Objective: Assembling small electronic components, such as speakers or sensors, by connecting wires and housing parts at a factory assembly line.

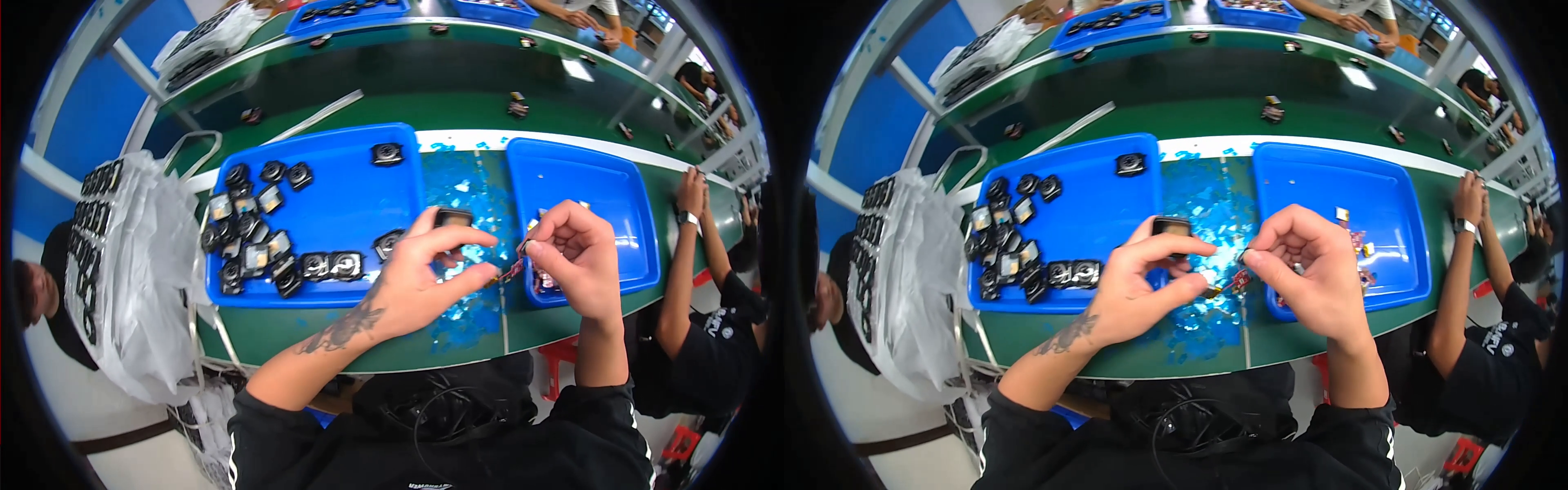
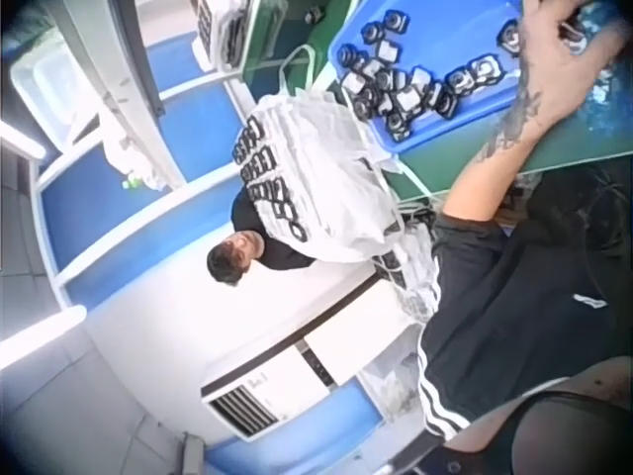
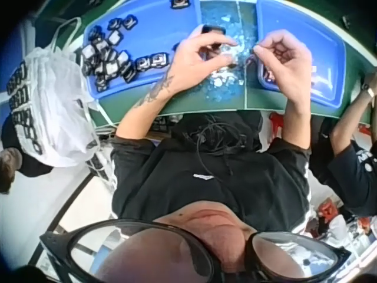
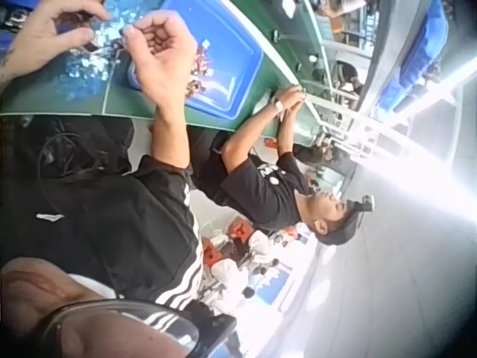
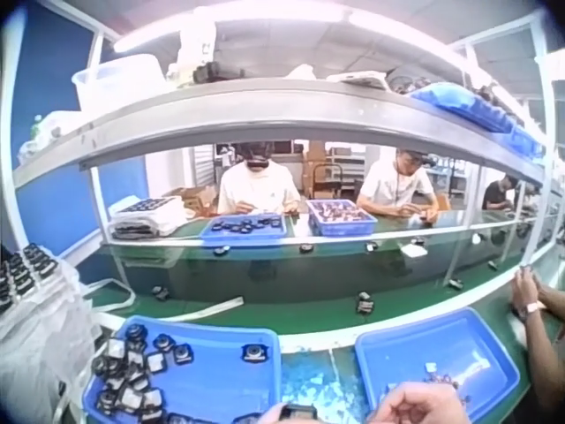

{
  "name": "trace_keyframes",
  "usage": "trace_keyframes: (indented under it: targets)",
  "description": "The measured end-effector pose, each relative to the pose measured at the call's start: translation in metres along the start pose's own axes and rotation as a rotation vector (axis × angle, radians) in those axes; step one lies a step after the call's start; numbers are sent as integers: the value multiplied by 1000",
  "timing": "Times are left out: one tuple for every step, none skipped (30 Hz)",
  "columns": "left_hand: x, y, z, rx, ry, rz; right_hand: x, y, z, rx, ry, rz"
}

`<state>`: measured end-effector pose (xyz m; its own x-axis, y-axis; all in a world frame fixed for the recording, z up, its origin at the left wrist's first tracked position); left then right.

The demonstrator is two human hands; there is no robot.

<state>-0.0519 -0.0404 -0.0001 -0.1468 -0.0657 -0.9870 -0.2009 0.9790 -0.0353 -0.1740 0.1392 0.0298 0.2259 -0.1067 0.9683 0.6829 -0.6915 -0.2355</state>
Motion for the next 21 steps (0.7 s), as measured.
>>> trace_keyframes:
  targets:
    - [-2,2,0,1,27,-40,1,9,-1,44,34,-75]
    - [-1,1,1,26,11,-36,1,17,-2,59,33,-85]
    - [1,2,-1,57,0,-27,1,22,-2,77,56,-120]
    - [7,2,0,-3,33,-16,0,26,-3,94,80,-154]
    - [8,-1,1,-8,32,-17,-3,30,-6,99,80,-154]
    - [8,-3,1,-22,56,-73,-7,32,-8,64,21,-88]
    - [8,-5,1,-35,80,-127,-9,33,-9,27,-37,-20]
    - [11,-4,0,-56,144,-109,-8,36,-10,28,-36,-16]
    - [11,-3,1,-58,142,-105,-7,40,-10,-6,-64,44]
    - [10,-3,2,-74,80,-70,-7,42,-10,-39,-92,104]
    - [10,-2,3,-89,17,-35,-9,42,-10,-35,-89,107]
    - [10,-3,3,-92,18,-30,-11,43,-10,-31,-77,80]
    - [10,-4,1,-84,12,-47,-12,44,-9,-25,-65,53]
    - [10,-5,0,-77,5,-63,-11,44,-9,-21,-63,57]
    - [11,-5,0,-83,4,-59,-11,44,-9,-25,-60,69]
    - [11,-4,0,-84,37,-45,-10,45,-8,-29,-56,80]
    - [11,-4,0,-85,70,-31,-9,46,-6,-23,-54,83]
    - [12,-4,0,-90,71,-27,-8,46,-6,-26,-32,94]
    - [13,-3,1,-104,38,8,-8,45,-5,-30,-10,105]
    - [14,-4,1,-117,4,44,-7,46,-6,-26,-10,109]
    - [14,-5,1,-119,5,48,-4,46,-6,-52,-202,347]
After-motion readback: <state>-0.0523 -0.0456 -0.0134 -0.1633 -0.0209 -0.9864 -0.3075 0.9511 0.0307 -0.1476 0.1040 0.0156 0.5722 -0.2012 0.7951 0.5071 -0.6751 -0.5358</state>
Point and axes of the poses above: each hand's wrist, its own z-axis away from the middle knuckle, its own y-axis out of the palm, x = y × z, the point moved 1 cm from there along -z, towards the middle knuckle, and after that the axes turned 8 degrees about z, right-handed, at the moved point
